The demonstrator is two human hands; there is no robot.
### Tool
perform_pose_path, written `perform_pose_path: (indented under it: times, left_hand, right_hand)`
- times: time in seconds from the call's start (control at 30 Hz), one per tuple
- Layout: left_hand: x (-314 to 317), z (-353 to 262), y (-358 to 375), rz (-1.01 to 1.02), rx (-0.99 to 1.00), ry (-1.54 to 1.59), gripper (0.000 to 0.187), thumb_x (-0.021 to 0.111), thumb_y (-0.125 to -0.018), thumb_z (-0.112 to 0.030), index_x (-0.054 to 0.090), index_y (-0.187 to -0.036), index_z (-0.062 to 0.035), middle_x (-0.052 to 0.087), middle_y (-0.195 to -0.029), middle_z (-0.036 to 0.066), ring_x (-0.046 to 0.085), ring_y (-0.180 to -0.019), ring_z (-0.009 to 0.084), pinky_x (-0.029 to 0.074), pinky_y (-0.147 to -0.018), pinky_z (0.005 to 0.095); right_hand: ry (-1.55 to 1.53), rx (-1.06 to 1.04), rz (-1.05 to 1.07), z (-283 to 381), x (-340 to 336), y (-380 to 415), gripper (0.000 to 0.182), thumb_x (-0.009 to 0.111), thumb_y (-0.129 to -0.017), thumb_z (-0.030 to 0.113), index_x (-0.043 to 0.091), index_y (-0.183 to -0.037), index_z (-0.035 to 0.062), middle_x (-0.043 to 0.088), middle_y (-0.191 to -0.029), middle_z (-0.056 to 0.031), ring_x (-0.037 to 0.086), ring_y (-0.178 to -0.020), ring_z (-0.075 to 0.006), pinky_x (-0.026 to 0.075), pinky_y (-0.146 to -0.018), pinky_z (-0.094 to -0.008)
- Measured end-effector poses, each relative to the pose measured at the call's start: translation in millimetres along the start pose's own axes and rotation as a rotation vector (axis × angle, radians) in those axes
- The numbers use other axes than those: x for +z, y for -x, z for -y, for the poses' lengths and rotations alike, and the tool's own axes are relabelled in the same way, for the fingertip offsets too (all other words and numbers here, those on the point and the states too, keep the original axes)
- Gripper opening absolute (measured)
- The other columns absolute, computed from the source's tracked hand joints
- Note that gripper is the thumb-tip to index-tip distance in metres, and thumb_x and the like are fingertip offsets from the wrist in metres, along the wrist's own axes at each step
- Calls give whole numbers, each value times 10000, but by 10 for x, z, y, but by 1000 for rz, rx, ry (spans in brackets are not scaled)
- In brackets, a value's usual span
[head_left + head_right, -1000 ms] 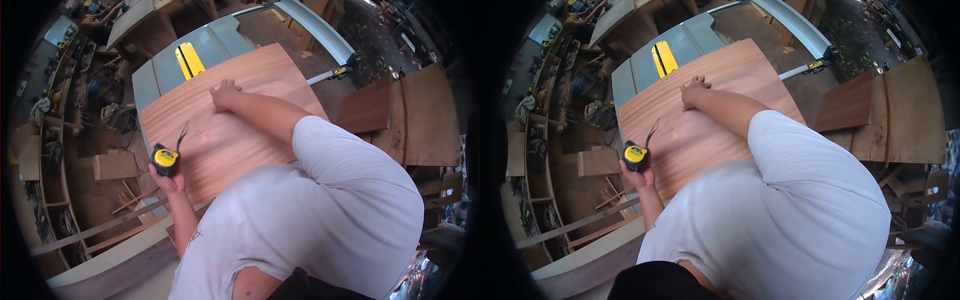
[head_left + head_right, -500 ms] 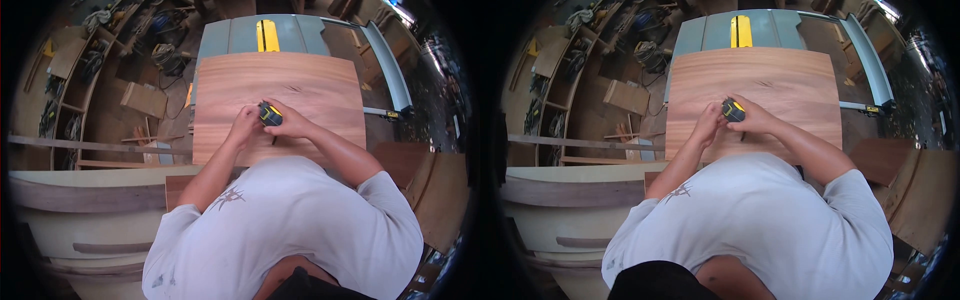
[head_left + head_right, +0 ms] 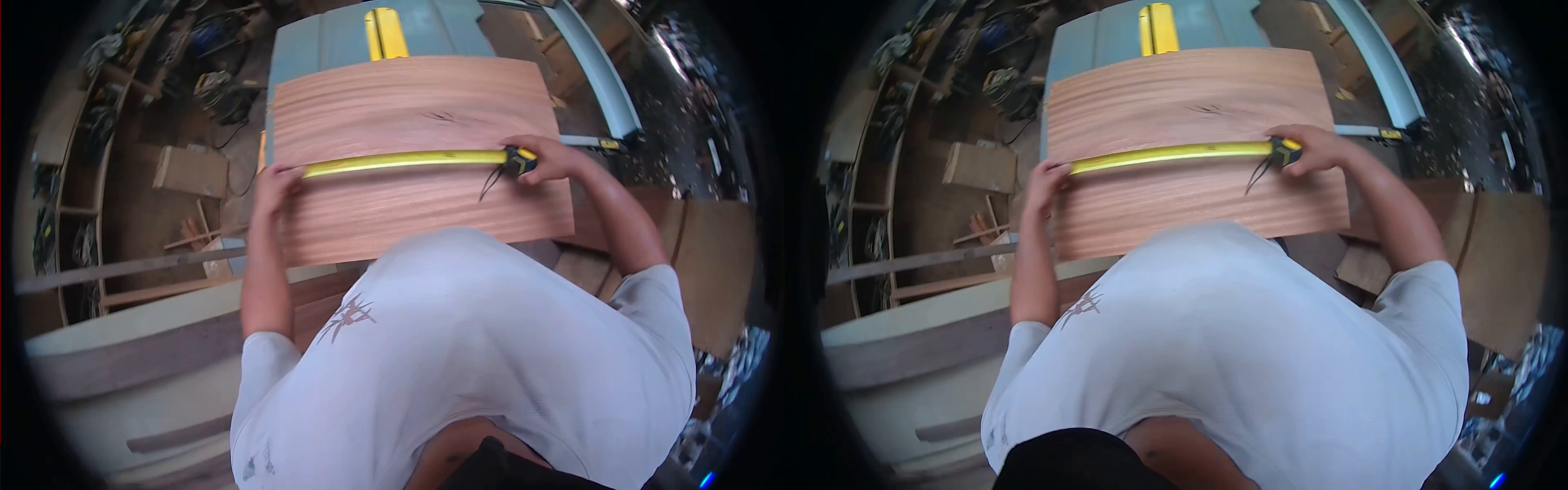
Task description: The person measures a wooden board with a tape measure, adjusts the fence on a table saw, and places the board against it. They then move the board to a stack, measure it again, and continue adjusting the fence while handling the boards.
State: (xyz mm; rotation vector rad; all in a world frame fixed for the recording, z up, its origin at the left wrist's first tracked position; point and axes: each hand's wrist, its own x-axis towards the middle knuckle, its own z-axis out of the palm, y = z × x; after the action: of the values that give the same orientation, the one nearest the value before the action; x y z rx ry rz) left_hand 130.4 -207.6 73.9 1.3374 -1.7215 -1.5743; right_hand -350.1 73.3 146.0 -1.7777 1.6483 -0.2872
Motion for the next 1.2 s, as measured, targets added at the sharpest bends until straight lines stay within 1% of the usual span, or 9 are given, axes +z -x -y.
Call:
perform_pose_path:
  times: [0.1, 0.13, 0.3, 0.33, 0.57, 0.63, 0.77, 0.83, 1.2]
  left_hand:
    - [-734, 524, -208, -262, 35, -111, 168, 727, -798, -201, 642, -833, -60, 550, -663, -29, 473, -567, 62, 378, -515, 226]
    - [-890, 738, -332, -290, -1, -149, 167, 726, -804, -195, 626, -816, -62, 538, -650, -35, 470, -558, 64, 375, -508, 225]
    - [-579, 892, -558, -274, -3, -109, 194, 747, -803, -199, 641, -799, -37, 566, -649, -17, 489, -570, 74, 398, -526, 235]
    - [-541, 906, -548, -359, 44, -190, 213, 743, -806, -202, 653, -809, -10, 603, -687, 6, 507, -582, 86, 419, -547, 248]
    - [-212, 831, -346, -648, 209, -506, 339, 684, -856, -298, 670, -885, 39, 677, -801, 119, 571, -665, 173, 468, -660, 325]
    - [-223, 883, -373, -638, 227, -506, 335, 665, -869, -305, 672, -901, 29, 673, -800, 127, 580, -687, 184, 467, -672, 327]
    - [-309, 991, -434, -599, 252, -518, 316, 635, -888, -295, 675, -941, 14, 669, -810, 140, 594, -719, 206, 469, -691, 336]
    - [-270, 956, -403, -615, 254, -530, 317, 636, -886, -296, 675, -947, 14, 673, -821, 145, 601, -726, 213, 471, -698, 339]
    - [-257, 940, -370, -648, 232, -571, 353, 654, -868, -330, 687, -956, 10, 687, -849, 161, 632, -749, 239, 483, -715, 350]
  right_hand:
    - [-73, 210, 17, -733, -307, 581, 831, 746, -549, 91, 470, -1332, 116, 551, -1205, -177, 520, -1144, -330, 421, -983, -374]
    - [50, 212, -39, -1052, -364, 731, 836, 741, -543, 68, 475, -1332, 143, 550, -1172, -170, 524, -1117, -332, 435, -965, -380]
    - [226, 441, -174, -1165, -475, 1138, 818, 688, -562, 10, 493, -1322, 239, 503, -1070, -140, 518, -1038, -345, 450, -928, -398]
    - [224, 462, -180, -1228, -431, 1147, 818, 688, -562, 10, 493, -1322, 239, 503, -1070, -140, 518, -1038, -345, 450, -928, -398]
    - [295, 373, -278, -1480, -254, 1128, 808, 702, -593, 34, 488, -1332, 281, 507, -1129, -136, 487, -1119, -338, 433, -966, -390]
    - [339, 342, -285, -1434, -294, 1126, 772, 696, -575, 19, 515, -1296, 228, 487, -1196, -149, 484, -1129, -344, 430, -974, -381]
    - [347, 362, -253, -1452, -318, 1094, 777, 715, -576, 23, 514, -1298, 227, 476, -1226, -153, 478, -1144, -338, 426, -984, -381]
    - [314, 386, -240, -1504, -271, 1079, 790, 710, -616, 44, 480, -1333, 281, 470, -1249, -137, 446, -1202, -328, 410, -1015, -387]
    - [349, 432, -283, -1546, -169, 1061, 761, 722, -647, 64, 478, -1326, 307, 427, -1323, -126, 410, -1262, -306, 396, -1042, -380]
